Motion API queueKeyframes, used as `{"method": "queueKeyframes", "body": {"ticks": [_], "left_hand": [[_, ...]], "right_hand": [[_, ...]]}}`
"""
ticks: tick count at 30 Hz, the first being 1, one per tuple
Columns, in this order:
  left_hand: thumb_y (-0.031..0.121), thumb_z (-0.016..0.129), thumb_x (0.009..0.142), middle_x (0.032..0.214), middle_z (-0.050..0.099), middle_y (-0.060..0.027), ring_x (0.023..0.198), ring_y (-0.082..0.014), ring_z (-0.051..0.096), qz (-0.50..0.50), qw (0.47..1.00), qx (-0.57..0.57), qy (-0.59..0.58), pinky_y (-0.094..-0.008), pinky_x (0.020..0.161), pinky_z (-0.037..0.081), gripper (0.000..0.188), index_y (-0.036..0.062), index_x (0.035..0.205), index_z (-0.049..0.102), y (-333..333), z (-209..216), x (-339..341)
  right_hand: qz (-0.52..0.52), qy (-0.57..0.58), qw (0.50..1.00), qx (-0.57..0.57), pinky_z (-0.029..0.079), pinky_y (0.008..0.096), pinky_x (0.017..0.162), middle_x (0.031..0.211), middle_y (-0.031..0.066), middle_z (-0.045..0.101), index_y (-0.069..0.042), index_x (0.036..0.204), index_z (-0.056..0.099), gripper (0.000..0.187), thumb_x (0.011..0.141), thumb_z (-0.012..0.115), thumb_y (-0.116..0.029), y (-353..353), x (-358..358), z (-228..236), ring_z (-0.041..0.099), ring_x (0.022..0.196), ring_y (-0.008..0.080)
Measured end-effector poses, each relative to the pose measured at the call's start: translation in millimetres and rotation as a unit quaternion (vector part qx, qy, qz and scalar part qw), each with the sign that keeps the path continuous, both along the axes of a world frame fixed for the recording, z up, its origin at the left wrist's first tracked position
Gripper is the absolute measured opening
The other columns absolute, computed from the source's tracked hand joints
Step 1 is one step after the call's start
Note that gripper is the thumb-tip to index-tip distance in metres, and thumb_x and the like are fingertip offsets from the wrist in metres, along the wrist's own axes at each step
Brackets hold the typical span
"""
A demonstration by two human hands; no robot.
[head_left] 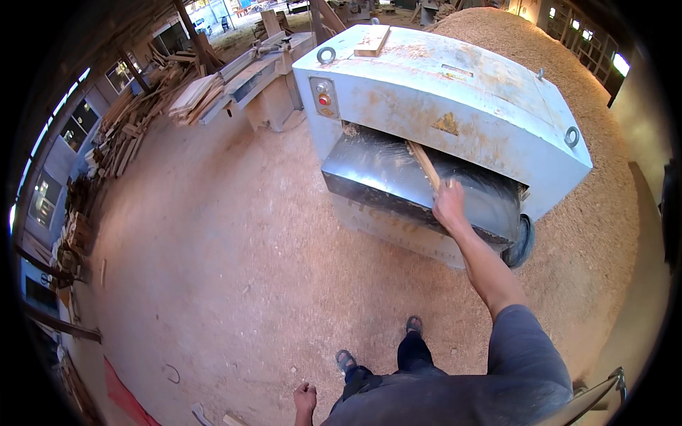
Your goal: The person wipes a plastic jug with a cloth, picks up a plastic bottle, and then moves a heavy metal component of a woodworking machine before scraping sawdust off its surface with a piece of wood.
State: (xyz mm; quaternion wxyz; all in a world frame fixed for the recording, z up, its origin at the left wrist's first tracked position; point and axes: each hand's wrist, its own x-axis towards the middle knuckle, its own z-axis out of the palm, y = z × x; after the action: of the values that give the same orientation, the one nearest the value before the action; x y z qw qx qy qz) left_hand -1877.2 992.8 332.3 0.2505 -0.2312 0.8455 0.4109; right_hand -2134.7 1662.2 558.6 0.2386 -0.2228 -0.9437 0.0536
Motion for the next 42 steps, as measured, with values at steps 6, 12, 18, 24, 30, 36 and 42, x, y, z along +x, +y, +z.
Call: {"method": "queueKeyframes", "body": {"ticks": [6,12,18,24,30,36,42], "left_hand": [[0.011,0.065,0.085,0.09,0.072,-0.0172,0.076,-0.021,0.068,0.027,1.0,0.004,-0.002,-0.0321,0.07,0.054,0.044,-0.0103,0.123,0.061,-34,-43,3],[0.008,0.065,0.085,0.098,0.071,-0.021,0.076,-0.0234,0.069,0.073,0.996,0.014,-0.051,-0.0336,0.068,0.056,0.042,-0.009,0.124,0.061,-43,-39,13],[0.007,0.065,0.084,0.097,0.071,-0.021,0.075,-0.0234,0.069,0.095,0.995,0.035,-0.015,-0.0332,0.067,0.055,0.045,-0.0104,0.125,0.06,-50,-38,27],[0.006,0.063,0.083,0.09,0.071,-0.0183,0.069,-0.0216,0.068,0.14,0.989,0.05,-0.021,-0.0316,0.065,0.054,0.043,-0.0112,0.123,0.061,-36,-34,55],[0.013,0.066,0.082,0.095,0.072,-0.0218,0.079,-0.0281,0.072,0.117,0.986,0.042,-0.112,-0.036,0.074,0.057,0.044,-0.0066,0.121,0.064,-35,-57,93],[0.021,0.064,0.081,0.109,0.07,-0.0256,0.108,-0.0364,0.066,-0.097,0.989,-0.066,-0.086,-0.0403,0.098,0.05,0.042,-0.0026,0.116,0.069,-68,-126,62],[0.017,0.063,0.083,0.097,0.072,-0.0228,0.091,-0.0295,0.07,0.023,0.998,0.042,0.031,-0.0365,0.085,0.053,0.042,-0.0057,0.118,0.067,-30,-105,-31]], "right_hand": [[0.079,0.058,0.992,-0.075,0.04,0.0514,0.089,0.098,0.0251,0.052,0.004,0.112,0.058,0.036,0.077,0.065,-0.005,-76,150,-8,0.05,0.099,0.0434],[-0.039,0.098,0.989,-0.104,0.04,0.0496,0.091,0.101,0.0252,0.054,0.005,0.115,0.058,0.038,0.079,0.064,-0.002,-98,181,-12,0.05,0.102,0.0432],[-0.132,0.017,0.989,-0.066,0.044,0.0533,0.084,0.094,0.0261,0.06,0.004,0.095,0.066,0.022,0.078,0.067,-0.01,-47,41,-9,0.055,0.098,0.0435],[-0.001,0.006,1.0,0.012,0.043,0.05,0.085,0.095,0.0266,0.057,0.003,0.09,0.063,0.017,0.078,0.061,-0.008,-71,32,-14,0.053,0.095,0.043],[0.092,0.036,0.987,-0.123,0.041,0.0502,0.083,0.096,0.0247,0.056,0.001,0.113,0.063,0.036,0.078,0.06,-0.003,-162,237,13,0.052,0.091,0.0427],[0.029,0.026,0.966,-0.256,0.045,0.0395,0.079,0.091,0.0147,0.054,0.0,0.118,0.065,0.041,0.077,0.064,-0.003,-252,330,9,0.053,0.091,0.03],[0.018,0.05,0.99,-0.134,0.042,0.0412,0.079,0.088,0.0151,0.051,-0.004,0.125,0.064,0.046,0.078,0.065,0.0,-225,324,-2,0.051,0.088,0.0321]]}}
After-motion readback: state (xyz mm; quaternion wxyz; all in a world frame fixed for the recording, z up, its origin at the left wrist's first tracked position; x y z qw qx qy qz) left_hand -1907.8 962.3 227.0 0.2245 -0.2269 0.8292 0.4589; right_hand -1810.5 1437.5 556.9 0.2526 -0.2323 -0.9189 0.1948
